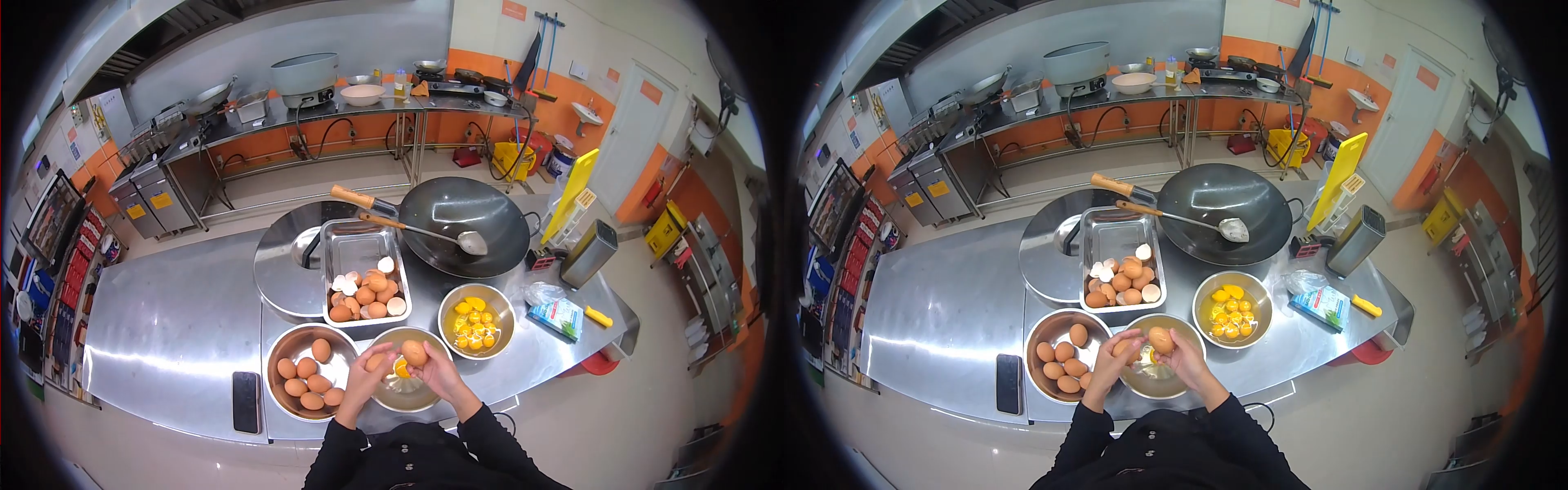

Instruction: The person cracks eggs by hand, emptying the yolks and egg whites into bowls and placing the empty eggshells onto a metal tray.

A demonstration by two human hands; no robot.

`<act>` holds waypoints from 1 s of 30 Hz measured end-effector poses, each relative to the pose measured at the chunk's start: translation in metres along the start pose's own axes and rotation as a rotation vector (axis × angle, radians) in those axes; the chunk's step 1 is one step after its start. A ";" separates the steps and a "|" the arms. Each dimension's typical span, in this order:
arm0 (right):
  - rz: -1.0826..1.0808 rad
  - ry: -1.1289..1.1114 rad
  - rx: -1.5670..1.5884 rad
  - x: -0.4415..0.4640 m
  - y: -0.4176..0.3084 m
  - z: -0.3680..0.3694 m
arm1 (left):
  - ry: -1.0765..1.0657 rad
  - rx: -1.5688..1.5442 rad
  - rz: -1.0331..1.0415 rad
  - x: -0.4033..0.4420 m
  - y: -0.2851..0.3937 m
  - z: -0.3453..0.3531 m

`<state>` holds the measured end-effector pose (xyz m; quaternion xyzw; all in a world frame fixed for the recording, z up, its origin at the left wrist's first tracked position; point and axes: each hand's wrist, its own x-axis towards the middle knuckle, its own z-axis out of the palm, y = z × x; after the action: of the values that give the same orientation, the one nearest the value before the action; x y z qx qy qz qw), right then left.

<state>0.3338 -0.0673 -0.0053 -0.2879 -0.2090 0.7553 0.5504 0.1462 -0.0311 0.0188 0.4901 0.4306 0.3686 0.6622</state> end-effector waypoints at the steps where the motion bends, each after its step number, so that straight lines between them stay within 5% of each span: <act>1: 0.055 0.012 -0.005 0.000 0.000 -0.002 | -0.011 0.064 0.015 0.000 0.001 0.000; 10: 0.100 0.103 -0.562 -0.011 -0.012 0.018 | -0.048 0.212 0.047 0.005 -0.011 -0.004; 16: -0.081 0.111 -0.859 -0.010 -0.012 0.006 | -0.048 0.337 0.155 0.002 -0.006 -0.006; 30: -0.301 0.315 -1.180 -0.012 0.003 0.020 | 0.111 0.839 0.321 -0.004 0.000 0.007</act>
<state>0.3207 -0.0800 0.0103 -0.6185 -0.5454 0.3753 0.4233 0.1514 -0.0368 0.0205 0.7561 0.4961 0.2862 0.3167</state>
